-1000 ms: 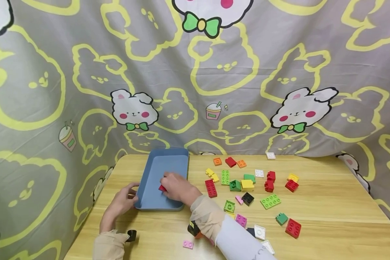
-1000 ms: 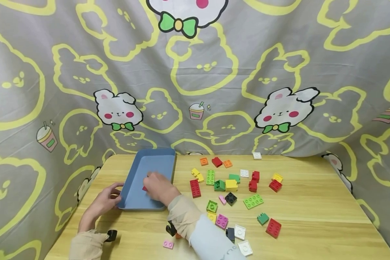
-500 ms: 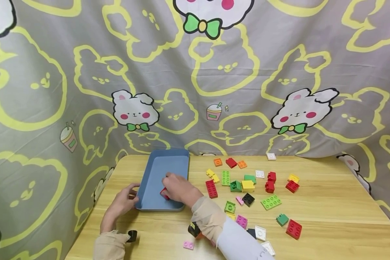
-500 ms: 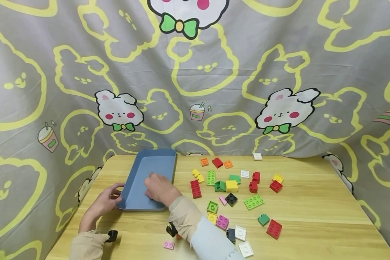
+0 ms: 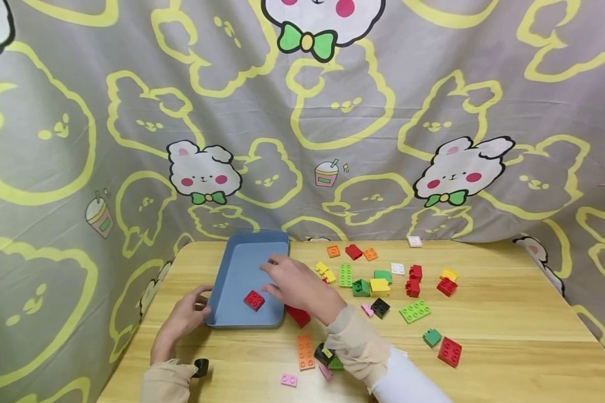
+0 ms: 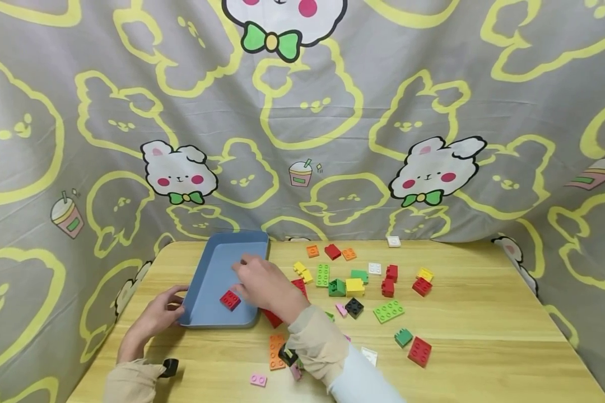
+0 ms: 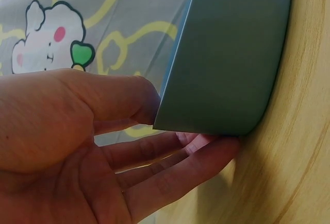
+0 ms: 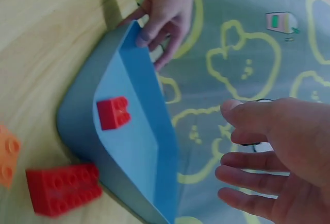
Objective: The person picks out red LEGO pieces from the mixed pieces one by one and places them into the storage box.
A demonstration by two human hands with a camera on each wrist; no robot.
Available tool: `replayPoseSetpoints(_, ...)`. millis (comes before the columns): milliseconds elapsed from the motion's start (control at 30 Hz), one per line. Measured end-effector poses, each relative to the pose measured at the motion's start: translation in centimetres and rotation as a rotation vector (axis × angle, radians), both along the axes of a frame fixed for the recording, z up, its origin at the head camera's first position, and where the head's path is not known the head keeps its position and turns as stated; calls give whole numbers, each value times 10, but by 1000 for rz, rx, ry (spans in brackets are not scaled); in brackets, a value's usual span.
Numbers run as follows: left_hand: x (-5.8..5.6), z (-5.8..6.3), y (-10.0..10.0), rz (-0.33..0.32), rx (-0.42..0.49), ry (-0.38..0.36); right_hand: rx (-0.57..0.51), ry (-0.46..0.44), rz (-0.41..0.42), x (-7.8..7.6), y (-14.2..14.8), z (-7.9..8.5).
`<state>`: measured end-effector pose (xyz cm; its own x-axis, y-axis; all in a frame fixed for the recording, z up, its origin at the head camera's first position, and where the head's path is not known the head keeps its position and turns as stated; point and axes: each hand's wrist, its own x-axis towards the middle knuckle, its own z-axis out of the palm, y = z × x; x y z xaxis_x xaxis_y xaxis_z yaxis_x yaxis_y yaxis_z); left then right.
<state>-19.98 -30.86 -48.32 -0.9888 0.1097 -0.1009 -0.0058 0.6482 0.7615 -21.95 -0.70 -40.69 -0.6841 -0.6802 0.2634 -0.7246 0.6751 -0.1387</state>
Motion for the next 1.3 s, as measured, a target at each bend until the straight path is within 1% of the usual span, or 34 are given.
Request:
replayPoseSetpoints(100, 0, 0, -1, -13, -5, 5, -30, -1, -8, 5, 15, 5)
replayPoseSetpoints(333, -1, 3, -1, 5, -25, 2, -115, -57, -61, 17, 50, 8)
replayPoseSetpoints(567, -1, 2, -1, 7, -28, 5, -185, -15, -90, 29, 79, 1)
replayPoseSetpoints(700, -1, 2, -2, 9, -30, 5, -219, -23, -120, 39, 97, -3)
replayPoseSetpoints(867, -1, 2, -2, 6, -22, 11, -228, -60, -176, 52, 119, -7)
replayPoseSetpoints(1033, -1, 1, -1, 9, -20, 21, -235, -53, -201, 63, 141, -12)
replayPoseSetpoints(1300, -1, -2, -2, 6, -23, 16, -231, -43, -286, 80, 176, -20)
